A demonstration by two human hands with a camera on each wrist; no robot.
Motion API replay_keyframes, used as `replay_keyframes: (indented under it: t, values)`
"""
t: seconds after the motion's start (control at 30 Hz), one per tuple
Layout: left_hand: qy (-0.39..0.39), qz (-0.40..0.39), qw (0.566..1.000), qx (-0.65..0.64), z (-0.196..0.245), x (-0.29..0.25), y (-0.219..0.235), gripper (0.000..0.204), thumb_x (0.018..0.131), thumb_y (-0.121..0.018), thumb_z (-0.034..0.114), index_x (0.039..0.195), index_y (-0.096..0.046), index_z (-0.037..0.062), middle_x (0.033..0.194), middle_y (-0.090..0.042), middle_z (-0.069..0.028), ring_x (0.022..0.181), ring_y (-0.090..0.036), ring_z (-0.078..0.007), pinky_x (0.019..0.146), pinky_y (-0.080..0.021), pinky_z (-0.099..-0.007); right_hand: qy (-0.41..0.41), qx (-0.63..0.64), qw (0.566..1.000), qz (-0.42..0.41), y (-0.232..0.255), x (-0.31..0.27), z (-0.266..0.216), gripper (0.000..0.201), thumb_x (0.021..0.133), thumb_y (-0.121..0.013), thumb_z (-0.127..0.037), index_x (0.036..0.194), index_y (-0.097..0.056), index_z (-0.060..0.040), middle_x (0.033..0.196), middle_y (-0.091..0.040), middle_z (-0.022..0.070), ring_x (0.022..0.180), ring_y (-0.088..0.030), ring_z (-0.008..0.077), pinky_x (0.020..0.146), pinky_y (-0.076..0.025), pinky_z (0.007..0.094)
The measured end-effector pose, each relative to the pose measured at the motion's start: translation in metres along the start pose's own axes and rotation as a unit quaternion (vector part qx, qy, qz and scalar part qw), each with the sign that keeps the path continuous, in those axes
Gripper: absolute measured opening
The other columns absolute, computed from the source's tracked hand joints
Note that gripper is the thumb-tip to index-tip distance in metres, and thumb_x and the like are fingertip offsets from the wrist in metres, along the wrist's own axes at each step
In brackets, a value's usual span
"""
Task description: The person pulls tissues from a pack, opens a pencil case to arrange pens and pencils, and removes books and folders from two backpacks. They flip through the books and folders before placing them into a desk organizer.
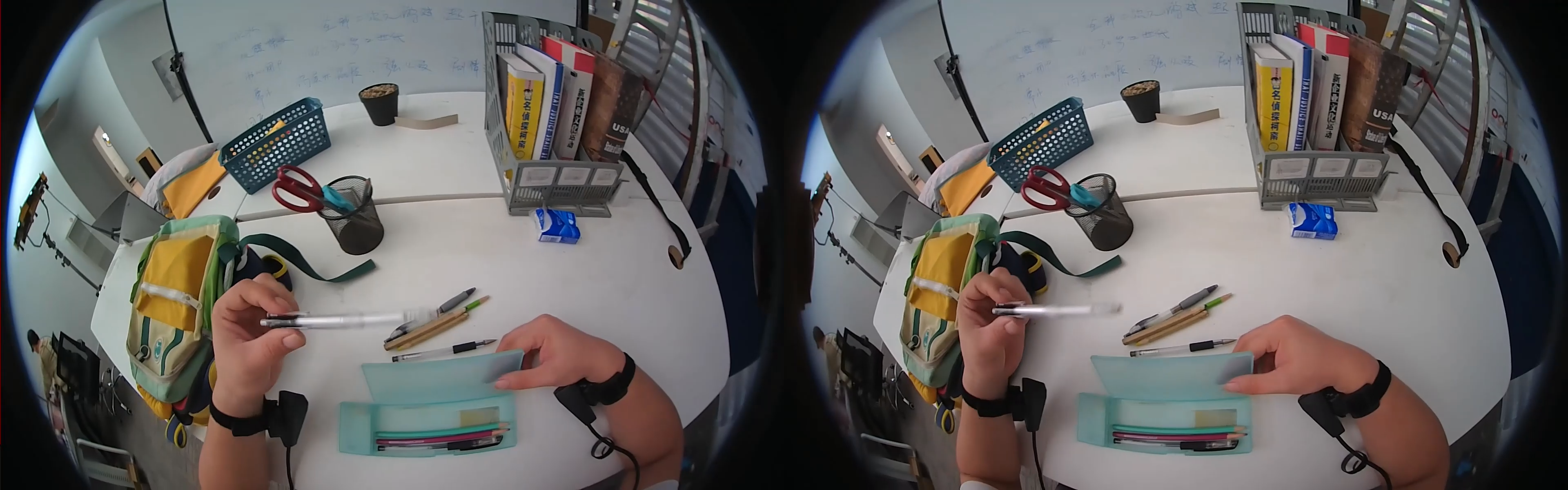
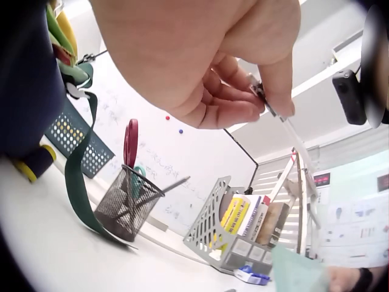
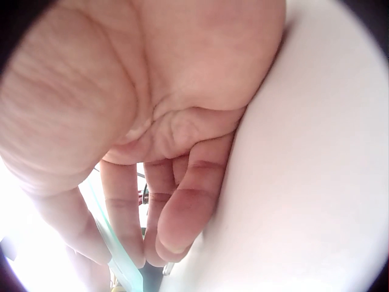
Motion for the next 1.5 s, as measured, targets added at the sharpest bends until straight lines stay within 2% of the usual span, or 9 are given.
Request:
replay_keyframes:
  t: [0.2,0.27,0.3,0.43,0.6,0.7,0.8,1.23,1.5]
  values:
    - [0.029,0.068,0.993,-0.095,0.0,-0.001,0.003,0.024,0.091,-0.083,0.001,0.109,-0.067,0.0059,0.114,-0.072,-0.0141,0.087,-0.068,-0.017,0.079,-0.058,-0.0276,-0.007,0.007,1.0,0.008,0.0,0.0,0.001,0.03,0.095,-0.086,-0.024,0.107,-0.079,0.0031,0.089,-0.072,0.0014,0.076,-0.063,0.0063,0.068,-0.051,0.0232]
    - [0.073,0.083,0.989,-0.102,-0.007,0.0,0.006,0.03,0.093,-0.08,-0.002,0.117,-0.064,0.0048,0.117,-0.074,-0.0163,0.086,-0.07,-0.0157,0.078,-0.058,-0.0265,-0.007,-0.009,1.0,0.006,0.0,0.001,0.0,0.03,0.095,-0.086,-0.024,0.107,-0.079,0.0029,0.089,-0.072,0.001,0.076,-0.062,0.0061,0.068,-0.05,0.0232]
    - [0.054,0.068,0.991,-0.106,-0.004,0.002,0.002,0.041,0.093,-0.08,-0.001,0.127,-0.058,0.0053,0.114,-0.076,-0.015,0.086,-0.071,-0.0141,0.078,-0.057,-0.025,-0.011,0.002,1.0,0.009,0.0,0.001,-0.002,0.029,0.095,-0.086,-0.023,0.108,-0.079,0.0025,0.089,-0.073,0.001,0.076,-0.062,0.0058,0.068,-0.051,0.023]
    - [0.022,0.07,0.988,-0.135,0.0,0.002,0.004,0.052,0.093,-0.083,0.003,0.132,-0.05,0.0077,0.11,-0.079,-0.0143,0.084,-0.072,-0.0137,0.079,-0.057,-0.0247,-0.016,-0.018,1.0,0.004,0.002,0.002,0.0,0.026,0.095,-0.086,-0.021,0.109,-0.08,0.0012,0.091,-0.075,0.0013,0.077,-0.063,0.0051,0.069,-0.051,0.0216]
    - [0.007,0.102,0.992,-0.071,0.002,0.0,0.006,0.05,0.092,-0.085,0.004,0.127,-0.05,0.0073,0.099,-0.08,-0.0157,0.093,-0.078,-0.0196,0.083,-0.06,-0.0276,-0.016,-0.002,1.0,0.011,0.001,0.001,-0.005,0.025,0.095,-0.085,-0.019,0.11,-0.08,0.0009,0.091,-0.076,0.0013,0.077,-0.063,0.0048,0.069,-0.051,0.0209]
    - [-0.042,0.095,0.994,0.027,0.014,-0.005,-0.002,0.047,0.092,-0.082,-0.005,0.125,-0.049,0.0038,0.097,-0.078,-0.0165,0.099,-0.08,-0.0258,0.092,-0.066,-0.0377,-0.02,-0.009,1.0,0.009,0.002,0.001,-0.002,0.025,0.095,-0.085,-0.018,0.111,-0.08,0.0006,0.092,-0.076,0.0016,0.078,-0.064,0.0047,0.068,-0.051,0.0209]
    - [-0.07,0.073,0.991,0.093,0.025,-0.01,-0.015,0.046,0.092,-0.081,-0.007,0.124,-0.049,0.0023,0.098,-0.078,-0.0171,0.098,-0.081,-0.0252,0.094,-0.066,-0.0371,-0.017,-0.007,1.0,0.01,0.002,0.001,-0.001,0.024,0.095,-0.085,-0.017,0.112,-0.081,0.0005,0.092,-0.076,0.002,0.078,-0.065,0.0047,0.068,-0.051,0.0208]
    - [-0.065,0.076,0.988,0.118,0.03,-0.014,-0.016,0.035,0.092,-0.081,-0.008,0.113,-0.055,0.0008,0.099,-0.078,-0.0167,0.1,-0.081,-0.0241,0.089,-0.067,-0.0336,-0.018,0.01,1.0,0.013,0.002,0.001,-0.002,0.022,0.095,-0.084,-0.015,0.111,-0.08,0.0004,0.092,-0.076,0.0019,0.08,-0.065,0.0049,0.069,-0.052,0.0211]
    - [-0.059,0.083,0.992,0.074,0.028,-0.01,-0.013,0.041,0.09,-0.082,-0.007,0.117,-0.053,0.0022,0.099,-0.079,-0.0178,0.096,-0.081,-0.0244,0.084,-0.067,-0.0316,-0.017,0.003,1.0,0.017,0.003,0.001,-0.002,0.022,0.095,-0.084,-0.015,0.11,-0.08,0.0002,0.09,-0.076,0.0012,0.078,-0.065,0.0044,0.069,-0.052,0.0206]
Point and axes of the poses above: each hand's wrist, its own x-axis towards the middle knuckle, its own y-axis out of the back of the hand, z = x × y, the point moved 8 cm from there along x, towards the middle knuckle
